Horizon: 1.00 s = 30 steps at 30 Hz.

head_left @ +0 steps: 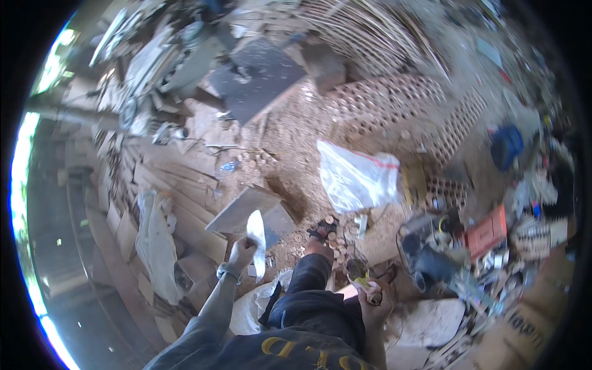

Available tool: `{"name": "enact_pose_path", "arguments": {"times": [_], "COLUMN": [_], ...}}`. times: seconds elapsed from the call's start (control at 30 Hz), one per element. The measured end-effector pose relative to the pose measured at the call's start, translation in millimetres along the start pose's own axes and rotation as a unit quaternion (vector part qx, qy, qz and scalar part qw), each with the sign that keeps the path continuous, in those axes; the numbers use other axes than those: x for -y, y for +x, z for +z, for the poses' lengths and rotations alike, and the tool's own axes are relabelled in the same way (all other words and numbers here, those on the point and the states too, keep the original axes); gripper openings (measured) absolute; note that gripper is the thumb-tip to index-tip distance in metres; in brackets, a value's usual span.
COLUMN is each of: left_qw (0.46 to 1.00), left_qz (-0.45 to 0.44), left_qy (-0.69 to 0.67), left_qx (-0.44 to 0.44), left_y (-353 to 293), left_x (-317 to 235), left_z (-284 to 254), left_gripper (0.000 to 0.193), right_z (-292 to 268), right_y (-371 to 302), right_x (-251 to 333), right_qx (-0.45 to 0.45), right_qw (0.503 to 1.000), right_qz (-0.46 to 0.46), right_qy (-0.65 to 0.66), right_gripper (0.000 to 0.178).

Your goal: The person sits at a workbench in a cluttered workshop and applies glue to a small, curved wooden piece. They use a small tube to dispense glue and a cloth to spread it evenly across the surface. The person repeatedly applies and spreads the glue, occasionally picking up and setting down the wooden piece.

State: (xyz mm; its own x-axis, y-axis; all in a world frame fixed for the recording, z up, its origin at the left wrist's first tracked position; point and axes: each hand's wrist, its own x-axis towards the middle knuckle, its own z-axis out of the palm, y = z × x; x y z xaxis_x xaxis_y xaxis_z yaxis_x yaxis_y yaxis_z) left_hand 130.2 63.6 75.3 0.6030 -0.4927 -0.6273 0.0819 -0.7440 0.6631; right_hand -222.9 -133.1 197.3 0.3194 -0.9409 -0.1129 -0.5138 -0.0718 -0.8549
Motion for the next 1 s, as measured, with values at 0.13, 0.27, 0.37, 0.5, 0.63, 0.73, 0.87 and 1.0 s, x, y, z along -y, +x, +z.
{"name": "enact_pose_path", "arguments": {"times": [0.13, 0.27, 0.37, 0.5, 0.63, 0.73, 0.87, 1.0], "left_qw": [0.999, 0.998, 0.993, 0.992, 0.983, 0.974, 0.963, 0.933], "left_qz": [0.003, -0.007, 0.023, 0.072, 0.021, 0.015, 0.021, 0.156], "left_qy": [0.029, -0.030, -0.110, -0.077, -0.141, -0.186, -0.195, -0.194], "left_qx": [0.041, 0.046, 0.046, 0.064, 0.119, 0.125, 0.184, 0.258], "left_y": [-5.4, -7.3, -8.6, -21.4, -17.7, -3.2, 7.1, -11.0], "left_x": [-59.8, -90.4, -92.9, -93.3, -105.6, -121.2, -148.9, -188.0], "left_z": [-7.1, 17.6, 45.8, 70.2, 76.1, 76.7, 75.4, 85.6], "left_gripper": [0.021, 0.028, 0.028, 0.027, 0.034, 0.029, 0.032, 0.026], "right_z": [6.2, 8.3, 11.1, 3.1, -7.2, -12.0, -10.5, -8.2], "right_y": [33.0, 52.2, 62.0, 66.1, 72.7, 76.4, 75.0, 74.3], "right_x": [39.2, 57.5, 64.2, 70.1, 70.1, 69.3, 76.7, 87.6], "right_qx": [0.005, 0.023, 0.037, 0.081, 0.050, 0.020, 0.033, 0.049], "right_qw": [0.998, 0.999, 0.999, 0.994, 0.997, 0.996, 0.987, 0.981], "right_qz": [-0.063, -0.019, -0.010, 0.019, -0.028, -0.065, -0.145, -0.187], "right_qy": [-0.022, -0.018, -0.030, -0.065, -0.054, -0.050, -0.066, -0.007], "right_gripper": [0.033, 0.031, 0.029, 0.032, 0.032, 0.033, 0.040, 0.045]}}
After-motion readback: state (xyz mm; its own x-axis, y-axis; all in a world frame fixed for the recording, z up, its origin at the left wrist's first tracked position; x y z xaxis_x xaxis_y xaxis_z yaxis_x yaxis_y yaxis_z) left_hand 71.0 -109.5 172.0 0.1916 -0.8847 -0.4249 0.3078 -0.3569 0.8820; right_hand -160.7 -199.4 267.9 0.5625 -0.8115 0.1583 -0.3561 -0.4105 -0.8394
